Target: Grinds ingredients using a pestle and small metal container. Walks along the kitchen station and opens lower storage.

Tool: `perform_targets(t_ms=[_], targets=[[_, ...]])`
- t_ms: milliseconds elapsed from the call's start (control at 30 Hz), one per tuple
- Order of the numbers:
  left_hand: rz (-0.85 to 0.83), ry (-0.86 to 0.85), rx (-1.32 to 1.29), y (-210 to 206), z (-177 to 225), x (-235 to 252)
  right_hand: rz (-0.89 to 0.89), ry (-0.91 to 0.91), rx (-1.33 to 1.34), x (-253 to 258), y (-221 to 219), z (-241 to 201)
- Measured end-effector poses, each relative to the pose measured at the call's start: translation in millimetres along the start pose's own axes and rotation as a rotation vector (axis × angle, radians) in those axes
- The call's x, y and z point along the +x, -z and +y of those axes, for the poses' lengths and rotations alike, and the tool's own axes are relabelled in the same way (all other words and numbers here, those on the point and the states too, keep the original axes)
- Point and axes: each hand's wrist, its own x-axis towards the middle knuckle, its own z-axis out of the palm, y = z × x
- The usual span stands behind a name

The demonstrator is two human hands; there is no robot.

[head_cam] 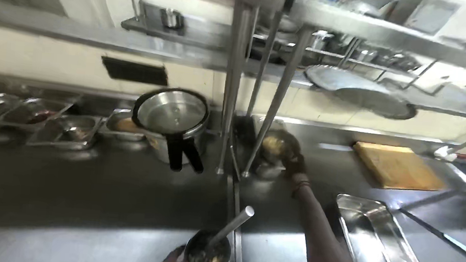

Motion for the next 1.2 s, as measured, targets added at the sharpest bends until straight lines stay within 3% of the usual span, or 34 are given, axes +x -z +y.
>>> perform_targets(t_ms=[67,133,167,233,400,500,600,733,1067,1200], targets=[[0.021,-0.026,-0.030,-4.5,-5.6,-1.6,-0.157,0.108,0.086,-56.4,-4.0,8.8],[0.022,-0.025,-0.019,-9.8,-6.7,1.9,-0.523,0.272,0.249,-110.6,-3.0,25.4],[0.013,-0.010,0.003,-12.4,-5.1,4.9,-0.712,0.309,0.361,-131.2,-6.2,33.2],[0.012,0.014,0.018,-16.3,0.1,11.0,-0.904,0.287,0.526,-166.5,-15.6,39.5],[-0.012,-0.097,-0.016,-19.8,-4.8,23.0,-0.737,0.300,0.816,-203.2,-39.3,39.5],[-0.018,-0.187,0.029,-19.0,6.7,23.9,-0.664,0.459,0.913,-226.5,-35.2,25.3],[-0.035,-0.168,0.132,-17.0,20.4,19.9,-0.650,0.646,0.974,-240.6,-14.4,6.5],[0.096,-0.252,0.116,-26.7,18.1,28.1,-0.665,0.772,0.988,-240.3,0.0,-6.9],[-0.103,-0.318,0.033,-34.3,15.1,32.7,-0.711,0.765,0.877,-258.6,21.2,-17.1],[-0.130,-0.314,0.033,-38.3,13.4,36.5,-0.618,0.710,0.825,-251.1,-6.0,13.0]])
